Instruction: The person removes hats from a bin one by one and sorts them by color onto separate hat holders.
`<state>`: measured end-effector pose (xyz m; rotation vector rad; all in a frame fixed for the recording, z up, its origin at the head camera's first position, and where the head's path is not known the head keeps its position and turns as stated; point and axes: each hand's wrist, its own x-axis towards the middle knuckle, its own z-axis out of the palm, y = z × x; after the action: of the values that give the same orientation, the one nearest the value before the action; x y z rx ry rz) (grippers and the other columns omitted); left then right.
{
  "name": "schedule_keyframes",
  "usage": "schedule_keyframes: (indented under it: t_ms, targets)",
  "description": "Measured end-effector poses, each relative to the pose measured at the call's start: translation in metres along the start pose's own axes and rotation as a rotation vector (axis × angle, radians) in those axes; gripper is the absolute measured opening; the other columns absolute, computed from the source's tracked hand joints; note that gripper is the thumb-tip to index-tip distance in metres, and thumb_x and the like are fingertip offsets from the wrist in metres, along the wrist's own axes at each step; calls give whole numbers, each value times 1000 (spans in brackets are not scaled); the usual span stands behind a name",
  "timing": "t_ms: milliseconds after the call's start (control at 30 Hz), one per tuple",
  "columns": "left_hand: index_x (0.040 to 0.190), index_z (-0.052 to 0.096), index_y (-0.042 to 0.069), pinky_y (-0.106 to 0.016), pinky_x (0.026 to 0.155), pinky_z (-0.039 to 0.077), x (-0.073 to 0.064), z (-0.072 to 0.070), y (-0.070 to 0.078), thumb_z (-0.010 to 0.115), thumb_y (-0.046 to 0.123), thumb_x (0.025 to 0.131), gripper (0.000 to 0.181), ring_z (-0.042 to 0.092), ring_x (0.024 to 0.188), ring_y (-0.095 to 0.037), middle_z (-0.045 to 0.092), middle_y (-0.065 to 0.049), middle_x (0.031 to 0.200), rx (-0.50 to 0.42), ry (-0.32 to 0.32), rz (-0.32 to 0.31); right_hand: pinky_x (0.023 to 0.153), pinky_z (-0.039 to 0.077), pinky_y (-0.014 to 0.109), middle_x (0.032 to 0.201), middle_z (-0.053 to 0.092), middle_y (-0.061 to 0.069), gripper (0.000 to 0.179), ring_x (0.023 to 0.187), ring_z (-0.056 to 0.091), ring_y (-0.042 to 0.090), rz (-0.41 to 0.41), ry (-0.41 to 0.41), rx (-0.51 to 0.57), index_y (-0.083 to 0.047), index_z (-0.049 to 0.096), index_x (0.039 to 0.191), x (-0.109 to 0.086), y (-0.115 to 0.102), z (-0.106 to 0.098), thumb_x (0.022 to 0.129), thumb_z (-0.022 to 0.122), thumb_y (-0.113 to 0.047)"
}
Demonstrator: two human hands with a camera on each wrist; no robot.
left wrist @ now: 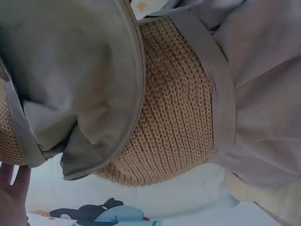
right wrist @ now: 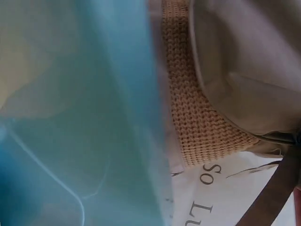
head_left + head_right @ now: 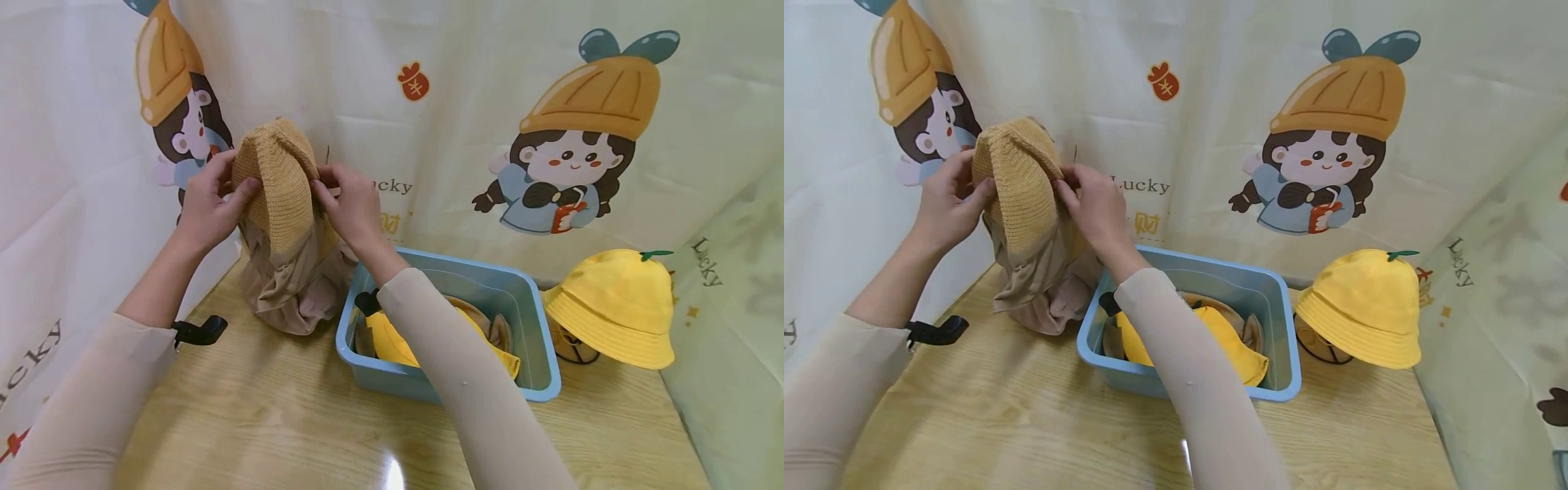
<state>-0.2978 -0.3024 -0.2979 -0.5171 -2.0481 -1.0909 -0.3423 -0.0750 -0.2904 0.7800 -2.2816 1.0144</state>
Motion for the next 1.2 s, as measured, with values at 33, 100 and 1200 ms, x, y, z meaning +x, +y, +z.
schedule_keyframes:
  t_ms: [33, 100, 1200]
  targets:
    - [131, 59, -3, -8, 79, 48, 0, 0, -1, 66, 6, 95, 38, 61, 92, 7, 64, 16, 102, -9, 12, -14, 73, 51, 13, 107, 75, -7, 23, 96, 69, 4, -11, 20, -30, -19, 72, 117, -1, 2, 0, 99, 63, -30]
    - [125, 63, -5, -8, 78, 48, 1, -1, -3, 69, 4, 93, 34, 62, 90, 7, 63, 23, 99, -5, 42, -36, 69, 51, 16, 104, 76, -9, 21, 91, 70, 4, -35, 63, -89, -21, 74, 113, -2, 5, -1, 100, 62, -31]
    - [156, 32, 14, -65, 115, 24, -11, 29, -20, 50, 74, 85, 95, 26, 146, -46, 31, -23, 158, 545, -129, 446, 123, 15, 31, 167, 16, 3, 61, 153, 14, 13, -172, -453, -86, -21, 12, 162, 16, 0, 27, 108, 29, -44]
